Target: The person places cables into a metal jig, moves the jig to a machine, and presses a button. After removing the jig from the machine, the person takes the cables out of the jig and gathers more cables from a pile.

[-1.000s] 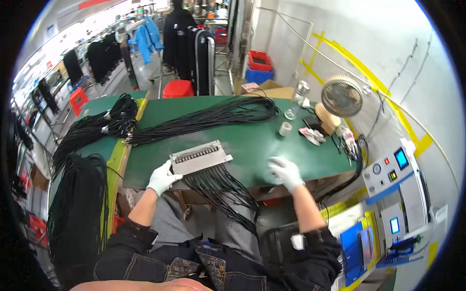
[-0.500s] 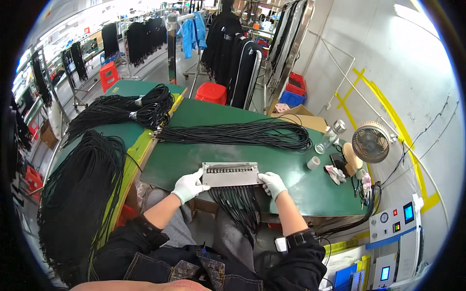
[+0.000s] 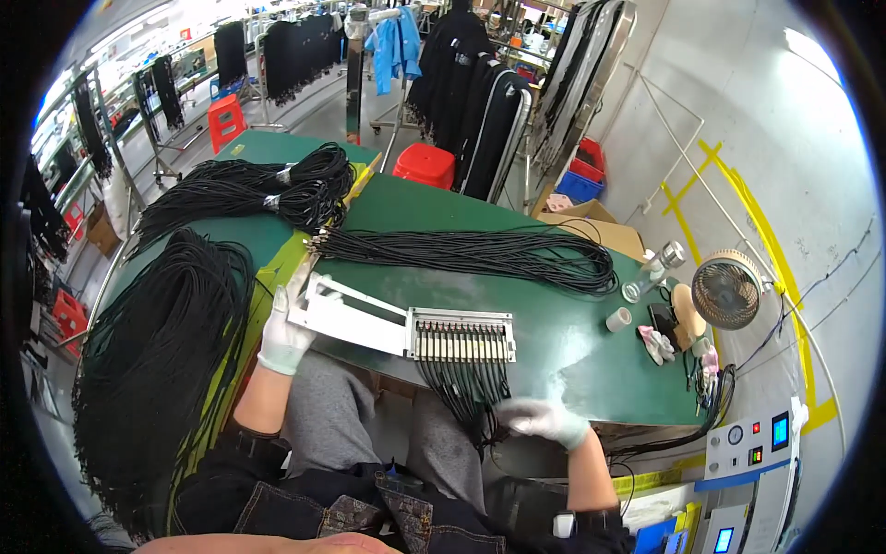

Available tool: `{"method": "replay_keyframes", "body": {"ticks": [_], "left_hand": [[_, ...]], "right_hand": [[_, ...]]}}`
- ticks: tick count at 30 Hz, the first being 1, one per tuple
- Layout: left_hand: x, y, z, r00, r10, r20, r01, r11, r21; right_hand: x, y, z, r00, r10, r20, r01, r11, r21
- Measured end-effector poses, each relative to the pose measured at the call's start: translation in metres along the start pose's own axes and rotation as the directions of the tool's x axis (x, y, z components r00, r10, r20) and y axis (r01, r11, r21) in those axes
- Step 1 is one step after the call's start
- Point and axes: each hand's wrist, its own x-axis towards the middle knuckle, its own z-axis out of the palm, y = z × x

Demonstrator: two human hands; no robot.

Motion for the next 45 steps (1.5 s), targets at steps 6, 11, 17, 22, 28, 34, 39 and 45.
{"method": "replay_keyframes", "body": {"ticks": [6,11,17,22,28,34,39,45], "left_hand": [[-0.018,0.001,-0.060,0.935,0.309,-0.172,0.060,0.340,0.939],[-0.005,-0.044,-0.015,0.914,-0.154,0.376,-0.396,-0.542,0.741],[0.011,-0.089,-0.010,0.873,-0.326,0.364,-0.488,-0.589,0.644],[0.014,-0.087,-0.011,0.867,-0.347,0.358,-0.498,-0.585,0.640],[0.018,-0.082,-0.006,0.864,-0.336,0.375,-0.503,-0.583,0.638],[0.020,-0.083,-0.009,0.856,-0.343,0.386,-0.517,-0.572,0.637],[0.009,-0.085,-0.007,0.842,-0.372,0.390,-0.538,-0.551,0.638],[-0.045,-0.130,0.068,0.603,-0.707,0.369,-0.196,0.317,0.928]], "right_hand": [[-0.030,0.101,0.013,0.872,0.181,-0.455,-0.161,0.983,0.083],[0.045,0.087,0.030,0.987,-0.116,-0.114,0.147,0.935,0.322],[0.112,0.033,0.097,0.926,-0.351,-0.140,0.372,0.910,0.181],[0.094,0.005,0.106,0.946,-0.278,-0.170,0.322,0.876,0.360],[0.080,-0.039,0.102,0.927,-0.260,-0.270,0.375,0.650,0.661],[0.055,0.043,0.133,0.986,-0.132,-0.105,0.167,0.691,0.704],[0.010,0.042,0.119,0.973,-0.169,-0.156,0.230,0.751,0.618],[0.011,-0.007,0.110,0.971,-0.187,-0.151,0.230,0.902,0.364]]}}
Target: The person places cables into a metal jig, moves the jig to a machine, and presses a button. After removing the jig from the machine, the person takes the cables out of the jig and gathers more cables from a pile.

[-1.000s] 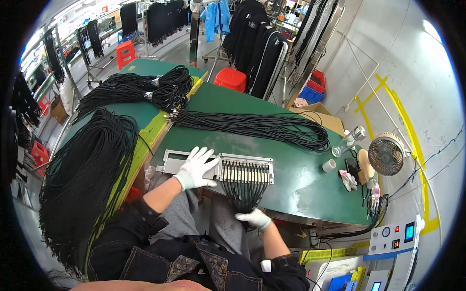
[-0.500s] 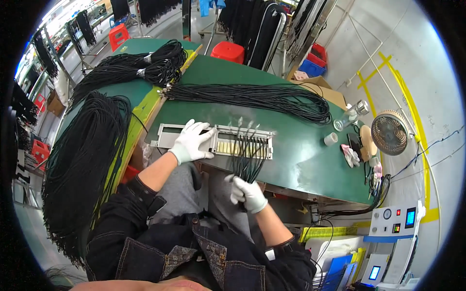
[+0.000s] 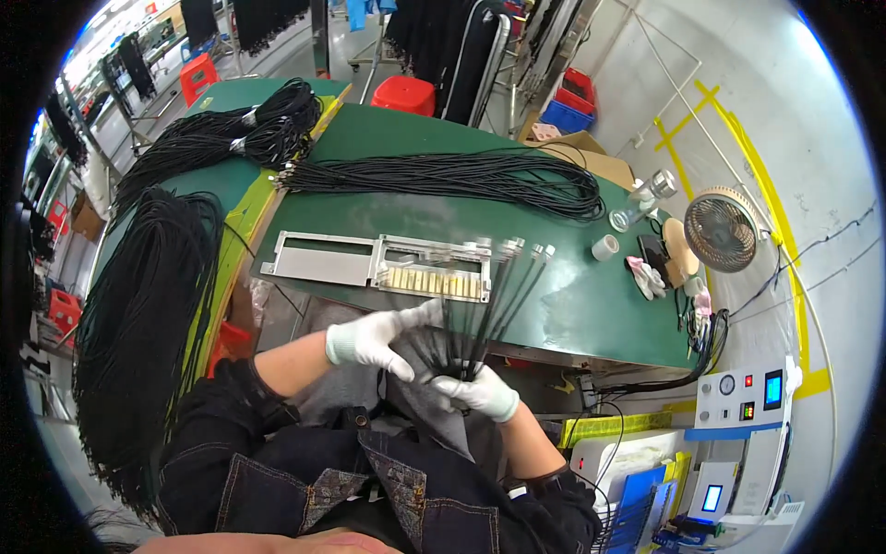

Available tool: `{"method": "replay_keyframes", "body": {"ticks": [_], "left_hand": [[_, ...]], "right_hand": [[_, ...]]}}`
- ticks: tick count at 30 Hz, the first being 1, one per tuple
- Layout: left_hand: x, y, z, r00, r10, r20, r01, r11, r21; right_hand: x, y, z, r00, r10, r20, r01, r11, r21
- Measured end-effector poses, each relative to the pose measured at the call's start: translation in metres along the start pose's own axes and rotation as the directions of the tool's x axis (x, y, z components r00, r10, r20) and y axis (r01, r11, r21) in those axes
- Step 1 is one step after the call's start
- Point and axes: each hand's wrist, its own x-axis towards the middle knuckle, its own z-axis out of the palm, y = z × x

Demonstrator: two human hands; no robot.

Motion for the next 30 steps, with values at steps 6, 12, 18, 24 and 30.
{"method": "replay_keyframes", "body": {"ticks": [6,12,18,24,30], "left_hand": [[0.046,0.016,0.030,1.000,0.008,-0.009,-0.011,0.284,-0.959],[0.052,0.052,-0.036,0.948,-0.004,-0.317,-0.310,0.206,-0.928],[0.012,0.025,-0.115,0.762,-0.126,-0.635,-0.609,0.196,-0.769],[0.011,-0.004,-0.177,0.554,-0.392,-0.734,-0.597,0.427,-0.679],[-0.043,-0.130,-0.242,0.532,-0.678,-0.508,0.596,0.726,-0.344]], "right_hand": [[0.006,0.020,0.007,0.976,-0.147,-0.158,0.038,0.838,-0.545],[-0.053,0.078,-0.056,0.538,-0.680,-0.499,-0.222,0.457,-0.862],[-0.095,-0.059,-0.099,0.520,-0.753,-0.403,-0.610,0.004,-0.793],[0.012,-0.212,-0.138,0.524,-0.834,0.175,-0.443,-0.442,-0.780],[0.150,-0.180,-0.170,0.721,-0.690,-0.058,-0.394,-0.339,-0.854]]}}
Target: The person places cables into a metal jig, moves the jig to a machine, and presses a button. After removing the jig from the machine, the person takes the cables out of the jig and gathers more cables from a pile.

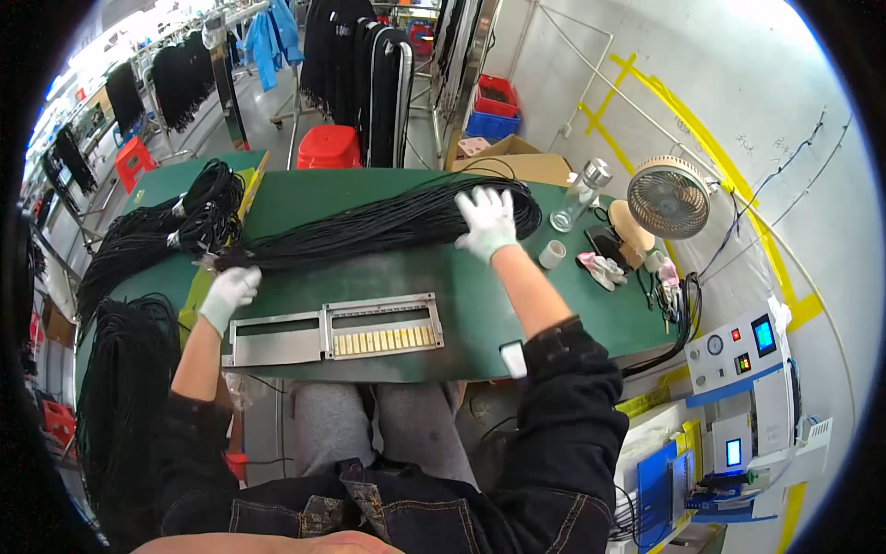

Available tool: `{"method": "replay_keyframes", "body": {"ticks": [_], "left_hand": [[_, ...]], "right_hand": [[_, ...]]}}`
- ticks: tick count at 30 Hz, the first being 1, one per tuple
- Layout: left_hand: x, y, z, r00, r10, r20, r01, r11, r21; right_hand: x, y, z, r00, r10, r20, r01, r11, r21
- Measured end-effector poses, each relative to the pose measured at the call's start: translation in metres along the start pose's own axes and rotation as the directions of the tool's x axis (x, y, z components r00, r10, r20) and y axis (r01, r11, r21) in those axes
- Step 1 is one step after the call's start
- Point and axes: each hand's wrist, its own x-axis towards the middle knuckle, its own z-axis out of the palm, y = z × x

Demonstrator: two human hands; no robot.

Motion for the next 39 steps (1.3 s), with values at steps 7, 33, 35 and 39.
{"method": "replay_keyframes", "body": {"ticks": [7,33,35,39], "left_hand": [[-0.103,0.002,0.035,0.772,0.630,0.086,-0.494,0.509,0.705],[-0.243,-0.035,-0.032,0.382,0.710,-0.592,0.443,0.421,0.791],[-0.234,-0.033,-0.052,0.362,0.718,-0.595,0.497,0.391,0.775],[-0.258,-0.049,-0.120,0.408,0.460,-0.789,0.483,0.624,0.614]], "right_hand": [[-0.069,-0.106,0.037,0.906,-0.385,-0.177,0.418,0.748,0.515],[-0.084,-0.087,0.079,0.955,-0.286,-0.085,0.275,0.733,0.622],[-0.084,-0.089,0.082,0.956,-0.277,-0.098,0.274,0.723,0.634],[-0.085,-0.088,0.087,0.956,-0.268,-0.120,0.279,0.698,0.659]]}}
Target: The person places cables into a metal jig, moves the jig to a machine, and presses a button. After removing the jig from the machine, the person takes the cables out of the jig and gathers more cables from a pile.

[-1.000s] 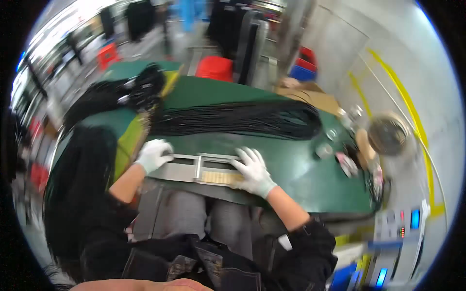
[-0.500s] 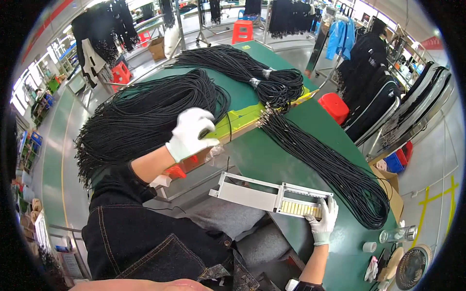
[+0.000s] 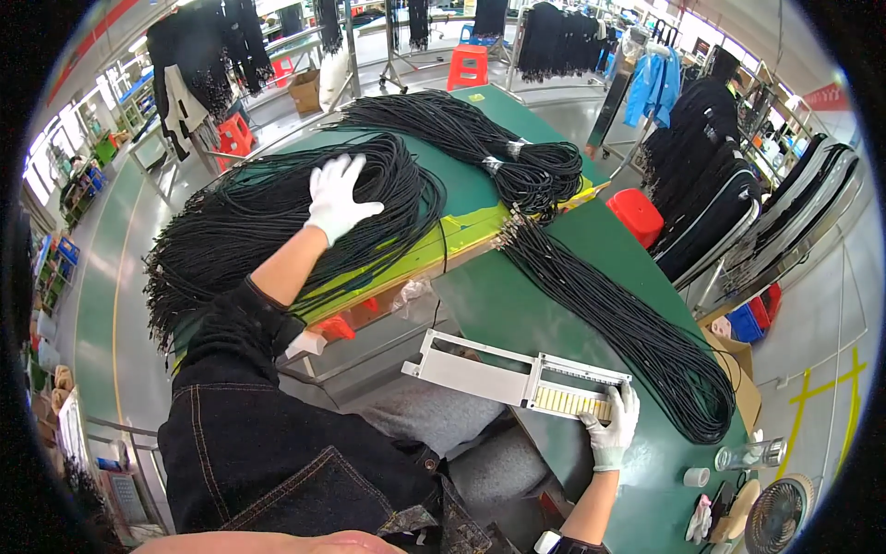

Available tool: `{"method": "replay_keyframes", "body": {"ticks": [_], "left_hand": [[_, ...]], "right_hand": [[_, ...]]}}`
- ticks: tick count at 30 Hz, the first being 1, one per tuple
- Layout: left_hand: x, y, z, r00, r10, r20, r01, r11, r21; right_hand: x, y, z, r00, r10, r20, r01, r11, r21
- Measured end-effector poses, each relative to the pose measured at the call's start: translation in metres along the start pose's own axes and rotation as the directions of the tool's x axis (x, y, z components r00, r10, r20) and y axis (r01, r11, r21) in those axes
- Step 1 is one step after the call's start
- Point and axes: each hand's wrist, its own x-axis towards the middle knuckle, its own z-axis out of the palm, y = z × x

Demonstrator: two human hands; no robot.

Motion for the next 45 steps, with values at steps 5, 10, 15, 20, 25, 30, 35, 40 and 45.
{"method": "replay_keyframes", "body": {"ticks": [5,10,15,20,25,30,35,40,45], "left_hand": [[0.005,-0.003,0.019,0.952,-0.017,0.304,0.064,0.987,-0.147],[0.001,0.035,0.016,0.999,-0.007,-0.042,0.013,0.991,0.136],[0.018,0.048,-0.002,0.989,-0.117,0.091,0.117,0.993,-0.002],[0.030,0.018,0.001,0.976,-0.209,0.065,0.219,0.912,-0.346],[0.029,0.022,-0.022,0.961,-0.173,0.218,0.231,0.932,-0.280],[0.024,0.016,-0.003,0.982,-0.178,0.067,0.190,0.901,-0.390],[0.032,0.010,0.006,0.931,-0.231,0.281,0.358,0.442,-0.823],[0.024,-0.021,0.021,0.930,-0.122,0.347,0.355,0.050,-0.934],[0.023,-0.009,0.023,0.928,-0.148,0.341,0.319,-0.152,-0.935]], "right_hand": [[0.002,-0.002,-0.004,1.000,0.018,-0.001,-0.018,1.000,0.008],[0.004,0.006,0.000,1.000,-0.025,0.004,0.025,1.000,0.019],[-0.006,0.001,-0.001,0.997,0.068,-0.031,-0.062,0.984,0.170],[-0.008,0.003,-0.013,0.996,-0.073,-0.049,0.079,0.986,0.148],[-0.002,0.003,-0.011,0.986,-0.146,-0.086,0.156,0.980,0.126],[-0.001,0.009,-0.007,0.989,-0.114,-0.098,0.129,0.978,0.161],[-0.011,0.021,-0.006,0.998,-0.008,-0.064,0.021,0.977,0.214],[-0.006,0.032,0.008,0.987,0.161,0.024,-0.160,0.934,0.321],[-0.015,0.036,0.008,0.979,0.202,-0.028,-0.173,0.895,0.410]]}}
